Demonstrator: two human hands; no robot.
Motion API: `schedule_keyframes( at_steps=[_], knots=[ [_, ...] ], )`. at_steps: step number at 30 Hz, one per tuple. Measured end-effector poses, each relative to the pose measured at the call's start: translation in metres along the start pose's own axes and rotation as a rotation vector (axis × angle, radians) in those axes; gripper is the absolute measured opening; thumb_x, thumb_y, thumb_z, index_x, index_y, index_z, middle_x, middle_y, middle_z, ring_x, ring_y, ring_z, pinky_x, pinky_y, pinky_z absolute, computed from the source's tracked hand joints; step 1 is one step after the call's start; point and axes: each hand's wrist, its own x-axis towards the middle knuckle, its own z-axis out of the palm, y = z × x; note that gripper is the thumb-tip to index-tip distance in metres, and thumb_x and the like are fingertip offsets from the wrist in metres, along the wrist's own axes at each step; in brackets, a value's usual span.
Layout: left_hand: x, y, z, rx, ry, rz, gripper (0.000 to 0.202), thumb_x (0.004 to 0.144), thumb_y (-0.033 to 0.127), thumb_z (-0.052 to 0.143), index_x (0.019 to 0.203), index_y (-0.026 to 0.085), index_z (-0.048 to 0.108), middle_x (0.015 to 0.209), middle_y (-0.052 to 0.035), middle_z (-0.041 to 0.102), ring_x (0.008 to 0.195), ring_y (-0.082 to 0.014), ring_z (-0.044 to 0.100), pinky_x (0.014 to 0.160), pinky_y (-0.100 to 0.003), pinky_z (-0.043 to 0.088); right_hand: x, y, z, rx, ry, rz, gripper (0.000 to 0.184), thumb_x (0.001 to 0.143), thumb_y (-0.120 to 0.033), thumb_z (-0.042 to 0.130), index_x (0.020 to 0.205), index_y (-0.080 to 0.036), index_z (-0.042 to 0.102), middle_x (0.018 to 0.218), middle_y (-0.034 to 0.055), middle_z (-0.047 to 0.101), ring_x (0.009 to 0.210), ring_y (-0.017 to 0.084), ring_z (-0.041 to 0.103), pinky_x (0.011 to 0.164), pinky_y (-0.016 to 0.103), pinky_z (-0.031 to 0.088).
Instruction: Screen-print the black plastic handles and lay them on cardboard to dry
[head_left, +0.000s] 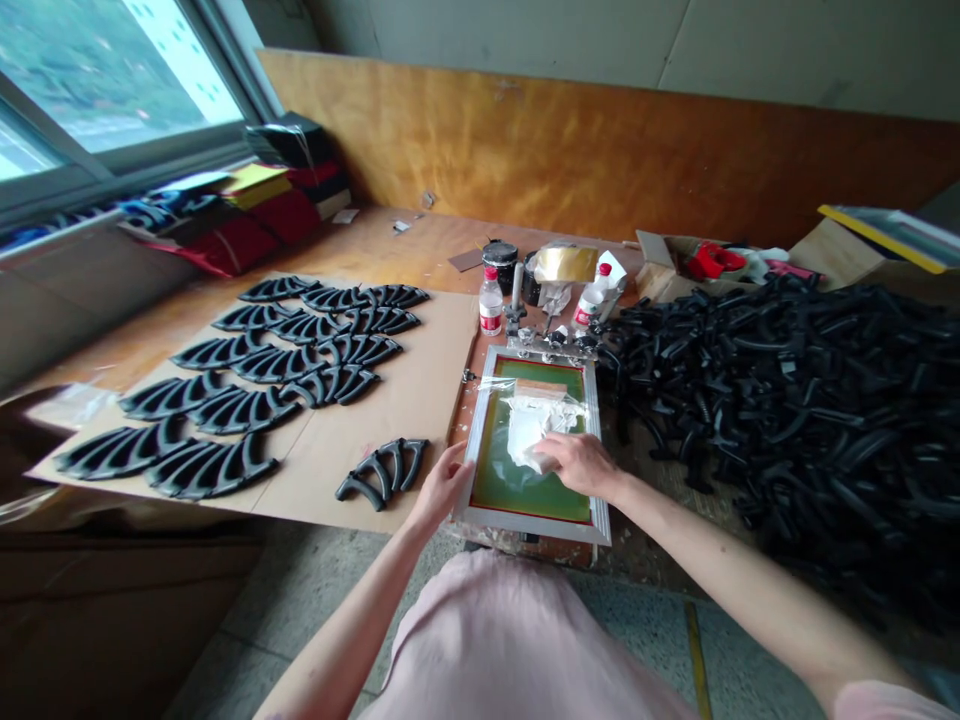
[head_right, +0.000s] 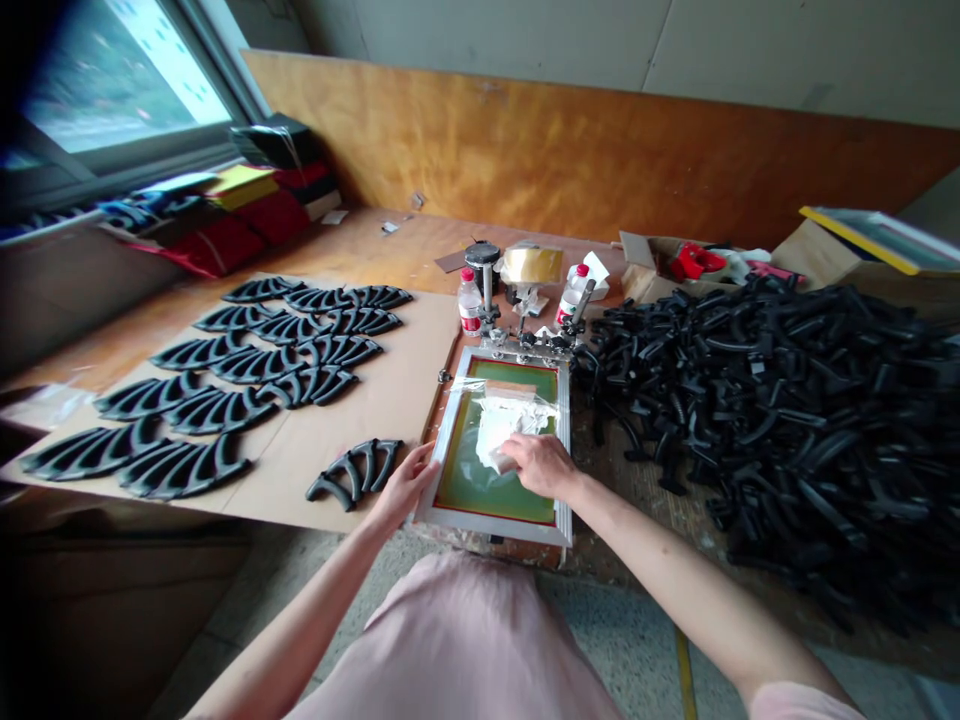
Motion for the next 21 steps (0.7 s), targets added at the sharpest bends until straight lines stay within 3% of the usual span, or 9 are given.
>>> schedule_keyframes(
  at_steps=[2,5,7,11,12,14,16,19,21],
  knots=[
    [-0.004,0.009,-0.001,-0.042,-0.018,-0.009,0.070,0.077,0.054,0.064,0.137,0.019,0.050,0.082,-0.0036,0.070,0.070,-0.0177,0.065,0.061,-0.025,0.048,0.019,0.003,-0.017,0.018,0.050,0.090,0.030,0.083,-0.022,0.064,0.112,-0.030,0.067,0.106,-0.0008,0.071,0.090,0.018,0.066,0.077,0.027,0.049],
    [-0.015,0.033,-0.005,-0.152,-0.081,0.000,0.082,0.076,0.052,0.067,0.146,0.022,0.038,0.081,-0.0029,0.070,0.069,-0.0181,0.066,0.061,-0.025,0.049,0.055,0.012,-0.048,-0.004,0.172,0.232,0.056,0.079,-0.030,0.072,0.133,-0.033,0.055,0.114,0.0011,0.069,0.095,0.021,0.065,0.080,0.030,0.049],
    [-0.021,0.055,-0.008,-0.216,-0.088,0.020,0.080,0.076,0.053,0.067,0.144,0.022,0.041,0.082,-0.0022,0.070,0.068,-0.0167,0.065,0.059,-0.024,0.048,0.066,0.026,-0.071,-0.043,0.276,0.299,0.063,0.080,-0.037,0.071,0.139,-0.032,0.049,0.111,0.0036,0.069,0.093,0.022,0.064,0.080,0.032,0.049],
    [-0.022,0.106,-0.009,-0.263,0.018,0.149,0.057,0.081,0.064,0.055,0.110,0.016,0.066,0.082,-0.0025,0.068,0.064,-0.0135,0.060,0.055,-0.022,0.046,0.047,0.076,-0.099,-0.020,0.606,0.481,0.046,0.091,-0.046,0.050,0.128,-0.020,0.059,0.094,0.0070,0.070,0.084,0.022,0.063,0.079,0.033,0.048],
    [-0.019,0.120,-0.008,-0.270,0.055,0.220,0.056,0.082,0.065,0.052,0.105,0.016,0.067,0.086,-0.0033,0.068,0.069,-0.0138,0.061,0.057,-0.022,0.047,0.037,0.088,-0.098,0.005,0.617,0.543,0.043,0.093,-0.046,0.045,0.121,-0.018,0.062,0.090,0.0071,0.070,0.082,0.021,0.063,0.077,0.033,0.048],
    [-0.008,0.150,-0.004,-0.289,0.098,0.374,0.052,0.085,0.063,0.048,0.104,0.018,0.066,0.097,-0.0042,0.069,0.081,-0.0152,0.063,0.065,-0.022,0.050,0.019,0.103,-0.083,0.057,0.494,0.619,0.039,0.093,-0.045,0.042,0.103,-0.018,0.067,0.082,0.0058,0.069,0.077,0.021,0.062,0.073,0.033,0.048],
    [0.004,0.180,0.000,-0.312,0.069,0.482,0.049,0.087,0.061,0.046,0.109,0.021,0.062,0.101,-0.0048,0.068,0.090,-0.0161,0.064,0.070,-0.024,0.053,0.006,0.102,-0.052,0.105,0.297,0.598,0.035,0.090,-0.049,0.049,0.087,-0.020,0.067,0.077,0.0036,0.067,0.073,0.020,0.061,0.070,0.031,0.048],
    [0.019,0.211,0.005,-0.342,0.024,0.530,0.048,0.089,0.062,0.041,0.112,0.022,0.056,0.097,-0.0052,0.069,0.093,-0.0158,0.066,0.071,-0.026,0.054,-0.001,0.076,0.000,0.051,0.104,0.449,0.032,0.085,-0.051,0.060,0.079,-0.019,0.064,0.086,0.0053,0.067,0.081,0.019,0.063,0.076,0.029,0.048],
    [0.019,0.212,0.011,-0.383,0.084,0.530,0.048,0.089,0.063,0.042,0.113,0.023,0.053,0.097,-0.0047,0.069,0.091,-0.0148,0.066,0.071,-0.025,0.054,0.001,0.055,0.023,-0.064,0.007,0.383,0.026,0.088,-0.044,0.060,0.083,-0.018,0.062,0.097,0.0099,0.065,0.094,0.021,0.062,0.083,0.030,0.046]
  ],
)
